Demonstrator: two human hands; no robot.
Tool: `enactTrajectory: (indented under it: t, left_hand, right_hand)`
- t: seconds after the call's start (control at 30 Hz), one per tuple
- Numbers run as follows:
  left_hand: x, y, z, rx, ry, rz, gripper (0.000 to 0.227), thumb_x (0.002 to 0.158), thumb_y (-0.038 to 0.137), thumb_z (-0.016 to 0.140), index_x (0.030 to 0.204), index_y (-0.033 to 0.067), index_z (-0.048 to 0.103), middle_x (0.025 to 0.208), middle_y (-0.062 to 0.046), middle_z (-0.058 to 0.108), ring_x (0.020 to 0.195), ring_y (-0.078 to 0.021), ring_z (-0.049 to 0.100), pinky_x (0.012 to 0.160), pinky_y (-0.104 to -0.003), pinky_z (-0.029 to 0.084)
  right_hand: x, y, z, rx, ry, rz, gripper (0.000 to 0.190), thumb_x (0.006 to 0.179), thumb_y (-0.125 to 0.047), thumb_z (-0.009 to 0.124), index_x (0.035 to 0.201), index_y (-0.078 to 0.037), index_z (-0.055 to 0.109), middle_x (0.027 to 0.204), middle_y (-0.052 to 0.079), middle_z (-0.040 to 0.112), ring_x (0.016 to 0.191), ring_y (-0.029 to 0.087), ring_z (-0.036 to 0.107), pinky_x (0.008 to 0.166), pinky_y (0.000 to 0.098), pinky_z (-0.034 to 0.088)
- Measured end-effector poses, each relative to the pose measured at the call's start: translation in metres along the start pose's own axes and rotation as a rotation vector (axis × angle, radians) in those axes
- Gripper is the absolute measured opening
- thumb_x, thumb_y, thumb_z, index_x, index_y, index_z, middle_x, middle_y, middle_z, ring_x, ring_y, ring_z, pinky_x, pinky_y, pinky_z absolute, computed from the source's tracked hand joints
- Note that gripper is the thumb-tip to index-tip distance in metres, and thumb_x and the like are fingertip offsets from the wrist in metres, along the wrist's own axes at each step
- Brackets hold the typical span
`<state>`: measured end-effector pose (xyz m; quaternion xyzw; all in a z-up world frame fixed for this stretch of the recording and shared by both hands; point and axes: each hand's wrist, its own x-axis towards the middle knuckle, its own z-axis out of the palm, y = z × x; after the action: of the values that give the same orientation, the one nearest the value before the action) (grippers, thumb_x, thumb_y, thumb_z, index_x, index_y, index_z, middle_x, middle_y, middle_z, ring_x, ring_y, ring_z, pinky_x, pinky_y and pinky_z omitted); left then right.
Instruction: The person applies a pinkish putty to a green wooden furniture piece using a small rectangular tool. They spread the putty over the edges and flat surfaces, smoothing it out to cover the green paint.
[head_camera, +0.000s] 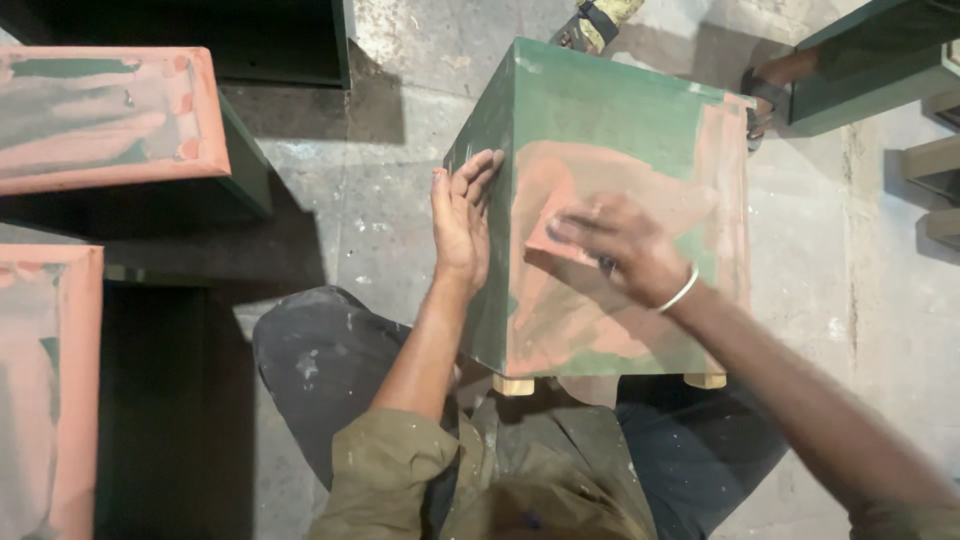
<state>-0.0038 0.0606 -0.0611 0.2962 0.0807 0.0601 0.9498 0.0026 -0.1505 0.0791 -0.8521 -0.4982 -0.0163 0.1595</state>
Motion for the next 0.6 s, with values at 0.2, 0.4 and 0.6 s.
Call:
enactTrajectory:
  t: [0.2, 0.4, 0.6]
  left_hand:
    - [0.001, -0.001, -0.005, 0.015, 0.019, -0.015, 0.073, 0.109, 0.054, 0.020, 0.142, -0.0015, 0.055, 0.146, -0.018, 0.058, 0.141, -0.0290, 0.048, 0.123, -0.042, 0.030]
    - [0.001, 0.002, -0.005, 0.014, 0.011, -0.045, 0.072, 0.108, 0.056, 0.022, 0.144, 0.0017, 0.054, 0.147, -0.017, 0.058, 0.142, -0.0283, 0.048, 0.122, -0.043, 0.028]
    - [-0.001, 0.021, -0.006, 0.030, -0.009, -0.155, 0.078, 0.103, 0.063, 0.020, 0.147, 0.0071, 0.051, 0.151, -0.014, 0.056, 0.145, -0.0270, 0.044, 0.124, -0.048, 0.016]
  right_hand:
    - [-0.039, -0.096, 0.006, -0.059, -0.234, -0.113, 0.055, 0.075, -0.021, 0.072, 0.129, -0.012, 0.065, 0.125, 0.010, 0.067, 0.109, 0.030, 0.061, 0.094, 0.0460, 0.049]
    - [-0.005, -0.042, -0.005, -0.489, -0.185, 0.222, 0.052, 0.074, -0.023, 0.072, 0.123, -0.006, 0.068, 0.103, 0.012, 0.068, 0.097, 0.031, 0.064, 0.075, 0.0441, 0.049]
    - [0.023, -0.028, 0.013, -0.164, 0.010, 0.342, 0.031, 0.082, -0.018, 0.066, 0.111, -0.013, 0.075, 0.090, 0.009, 0.068, 0.088, 0.031, 0.065, 0.074, 0.0422, 0.053]
